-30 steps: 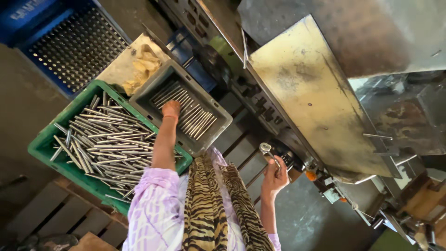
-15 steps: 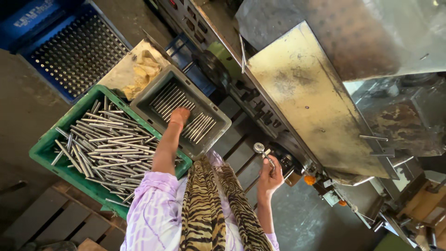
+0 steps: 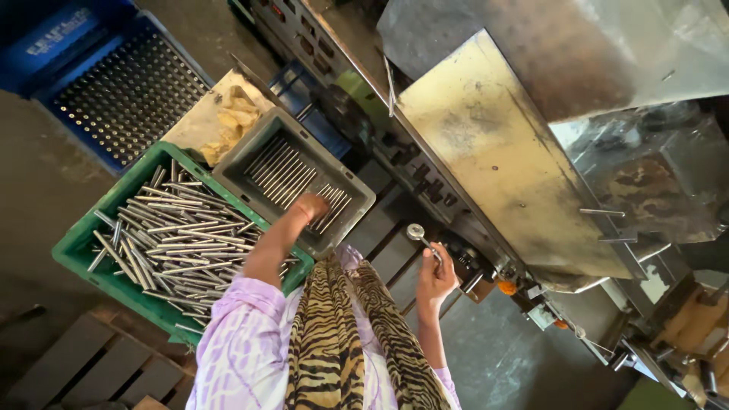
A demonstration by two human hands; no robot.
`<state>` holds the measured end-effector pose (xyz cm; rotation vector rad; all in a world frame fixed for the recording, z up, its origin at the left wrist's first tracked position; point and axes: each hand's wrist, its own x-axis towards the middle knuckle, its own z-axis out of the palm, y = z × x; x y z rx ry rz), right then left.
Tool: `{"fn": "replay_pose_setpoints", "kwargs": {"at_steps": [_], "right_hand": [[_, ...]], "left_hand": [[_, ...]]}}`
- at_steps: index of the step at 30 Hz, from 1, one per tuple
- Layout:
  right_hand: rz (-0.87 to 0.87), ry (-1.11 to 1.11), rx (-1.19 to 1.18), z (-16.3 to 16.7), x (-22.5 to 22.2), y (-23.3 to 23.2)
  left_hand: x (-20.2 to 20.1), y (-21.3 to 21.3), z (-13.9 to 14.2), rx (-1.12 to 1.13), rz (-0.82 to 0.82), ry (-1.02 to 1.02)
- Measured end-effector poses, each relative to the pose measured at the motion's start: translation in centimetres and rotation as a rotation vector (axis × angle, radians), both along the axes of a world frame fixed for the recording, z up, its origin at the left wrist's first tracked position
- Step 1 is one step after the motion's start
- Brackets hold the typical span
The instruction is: The person repeatedly picks metal rods from a green bin, inserts them into a grinding machine, and operates a lever to process them. After each cycle, the person removes the rod and places it into a gray tray. The process is repeated continuously throughout the clip.
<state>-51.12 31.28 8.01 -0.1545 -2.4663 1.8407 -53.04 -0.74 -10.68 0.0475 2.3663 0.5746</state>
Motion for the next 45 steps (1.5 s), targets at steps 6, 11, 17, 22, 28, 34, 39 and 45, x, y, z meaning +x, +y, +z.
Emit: {"fn": "replay_pose_setpoints", "kwargs": {"at_steps": [6,11,17,22,28,34,39,45], "right_hand": [[0.007,0.001,-0.019,1.1,-0.2,-0.2],[-0.019,0.018,0.013,1.8,0.8,0.7],[-0.075,0.024,0.054,1.2,2.0,2.0],[-0.127,0.004,0.044,0.9,3.3,4.1],[-0.067,-0.010,0.022,0.6,3.0,3.9],[-0.032,0.028,-0.019,0.3,2.7,2.6],[-0.030,0.015,0.016,0.4,3.0,2.6],[-0.058,-0.004,0.075,0.3,3.0,3.7]], "left_hand": [[2.3,0.5,-0.8,0.024,-0.036,-0.017],[1.8,2.1,-1.4,-0.151,0.190,0.008],[3.1,4.9,-1.5,-0.180,0.411,-0.062],[2.5,3.7,-1.2,-0.192,0.309,-0.049],[2.2,3.0,-1.1,0.039,-0.079,0.548],[2.5,3.7,-1.2,-0.117,-0.149,-0.127],[0.1,2.8,-0.9,-0.215,-0.090,-0.001],[-2.8,0.7,-0.3,-0.426,-0.085,0.013]]}}
